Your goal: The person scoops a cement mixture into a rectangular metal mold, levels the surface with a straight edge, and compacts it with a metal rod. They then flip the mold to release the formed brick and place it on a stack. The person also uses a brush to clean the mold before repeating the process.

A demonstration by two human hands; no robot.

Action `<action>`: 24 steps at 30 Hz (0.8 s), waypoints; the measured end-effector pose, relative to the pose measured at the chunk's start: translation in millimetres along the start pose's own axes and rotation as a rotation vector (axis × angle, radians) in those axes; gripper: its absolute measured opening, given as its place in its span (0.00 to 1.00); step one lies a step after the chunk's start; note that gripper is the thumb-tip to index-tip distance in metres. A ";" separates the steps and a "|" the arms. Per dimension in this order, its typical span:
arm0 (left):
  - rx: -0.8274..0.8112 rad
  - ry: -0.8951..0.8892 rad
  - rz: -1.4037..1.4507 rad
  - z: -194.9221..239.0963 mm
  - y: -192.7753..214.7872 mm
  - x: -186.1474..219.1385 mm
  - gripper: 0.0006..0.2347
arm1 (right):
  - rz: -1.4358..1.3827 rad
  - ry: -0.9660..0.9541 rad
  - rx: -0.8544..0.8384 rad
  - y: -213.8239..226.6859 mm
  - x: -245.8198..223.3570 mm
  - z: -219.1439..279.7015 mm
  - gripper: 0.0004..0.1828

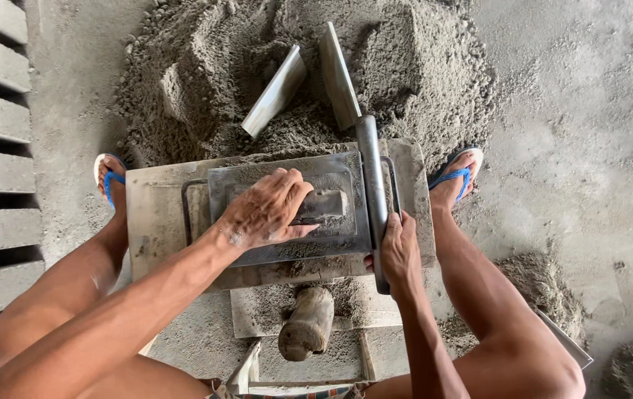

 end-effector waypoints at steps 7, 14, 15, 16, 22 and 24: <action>-0.052 0.031 -0.007 -1.4 -4.1 -0.5 0.23 | 0.010 -0.039 -0.022 -1.6 -8.1 5.3 0.28; -0.050 0.040 -0.006 -0.6 -1.0 -2.3 0.22 | 0.082 -0.009 -0.001 0.9 -2.6 -6.8 0.26; -0.052 0.045 -0.003 0.2 -6.4 -4.8 0.22 | 0.086 -0.012 -0.005 4.9 16.7 -24.4 0.26; -0.050 0.060 -0.010 1.4 -11.3 -8.1 0.24 | 0.132 0.024 -0.013 8.1 32.1 -41.8 0.26; -0.075 0.172 0.042 -6.9 -6.4 -12.2 0.31 | 0.562 0.542 0.124 0.3 -6.2 40.2 0.21; -0.087 0.192 0.072 -4.6 -7.6 -8.9 0.31 | 0.354 0.708 0.148 1.0 -35.1 61.8 0.20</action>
Point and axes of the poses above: each hand's wrist, its own z-axis away from the middle knuckle, its own y-axis out of the back of the hand, x = y × z, the point moved 9 cm from there along -z, towards the middle knuckle, and after that the axes turned 6 degrees about -x, right-handed, at the moved point
